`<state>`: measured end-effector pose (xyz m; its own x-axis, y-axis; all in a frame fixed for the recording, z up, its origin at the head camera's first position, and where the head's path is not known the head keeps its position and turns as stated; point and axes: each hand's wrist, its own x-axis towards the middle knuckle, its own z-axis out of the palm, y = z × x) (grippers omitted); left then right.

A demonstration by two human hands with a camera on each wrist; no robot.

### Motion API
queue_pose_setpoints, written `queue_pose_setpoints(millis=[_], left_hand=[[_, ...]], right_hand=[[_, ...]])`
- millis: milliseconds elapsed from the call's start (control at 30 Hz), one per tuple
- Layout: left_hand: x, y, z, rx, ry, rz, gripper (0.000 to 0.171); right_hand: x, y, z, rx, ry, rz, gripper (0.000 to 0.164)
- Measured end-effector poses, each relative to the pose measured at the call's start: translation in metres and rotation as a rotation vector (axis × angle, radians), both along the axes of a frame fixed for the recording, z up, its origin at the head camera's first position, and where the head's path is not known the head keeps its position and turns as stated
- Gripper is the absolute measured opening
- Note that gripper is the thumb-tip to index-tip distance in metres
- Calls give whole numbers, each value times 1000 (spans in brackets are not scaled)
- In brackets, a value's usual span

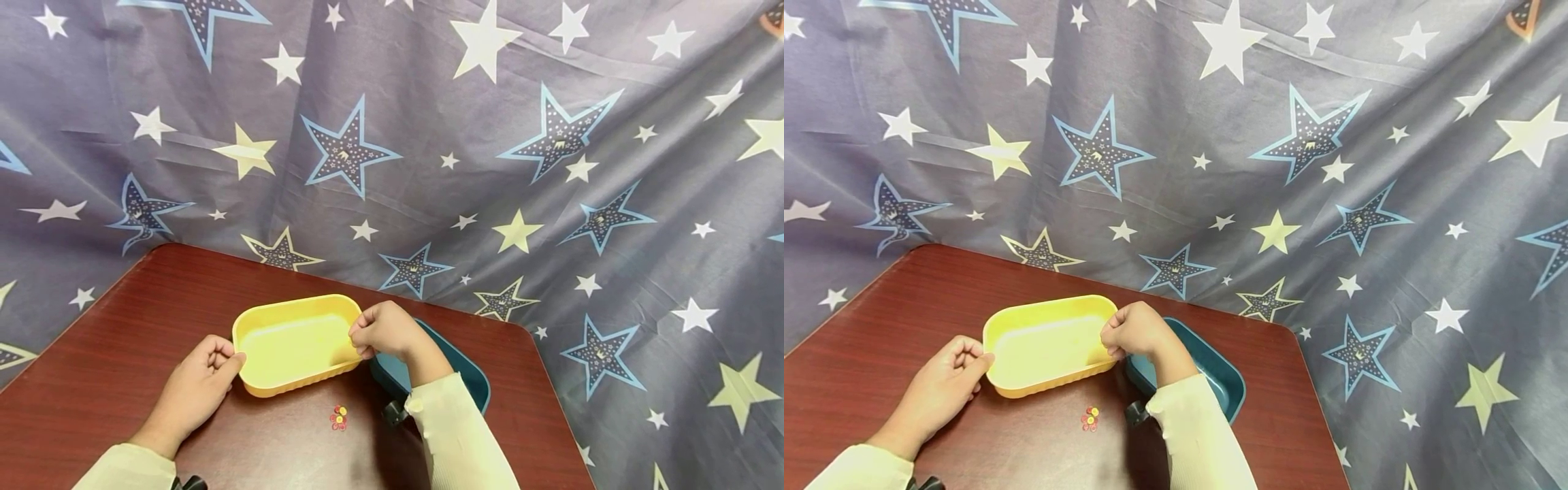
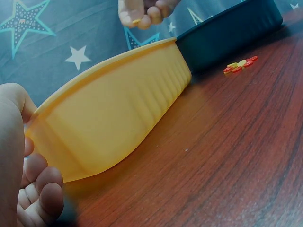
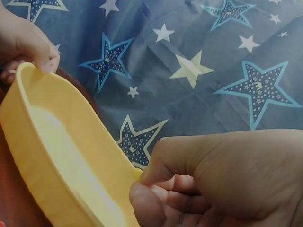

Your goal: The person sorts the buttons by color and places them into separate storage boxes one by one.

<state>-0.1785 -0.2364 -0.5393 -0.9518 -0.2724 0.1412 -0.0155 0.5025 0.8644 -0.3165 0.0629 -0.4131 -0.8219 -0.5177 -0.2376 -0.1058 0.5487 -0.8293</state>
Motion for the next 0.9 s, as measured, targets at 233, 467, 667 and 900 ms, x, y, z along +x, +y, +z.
queue_pose_setpoints(millis=[233, 467, 667, 900], left_hand=[[0, -1, -1, -12, 8, 5, 32], [1, -2, -2, -28, 13, 12, 29], [-1, -1, -4, -29, 16, 14, 26], [-1, -1, -3, -27, 9, 15, 27]], right_hand=[[-19, -16, -2, -16, -81, -29, 7], [-32, -34, -8, 7, -126, -82, 6], [-38, -46, -15, -5, -153, -135, 5], [-41, -56, -20, -12, -182, -161, 4]])
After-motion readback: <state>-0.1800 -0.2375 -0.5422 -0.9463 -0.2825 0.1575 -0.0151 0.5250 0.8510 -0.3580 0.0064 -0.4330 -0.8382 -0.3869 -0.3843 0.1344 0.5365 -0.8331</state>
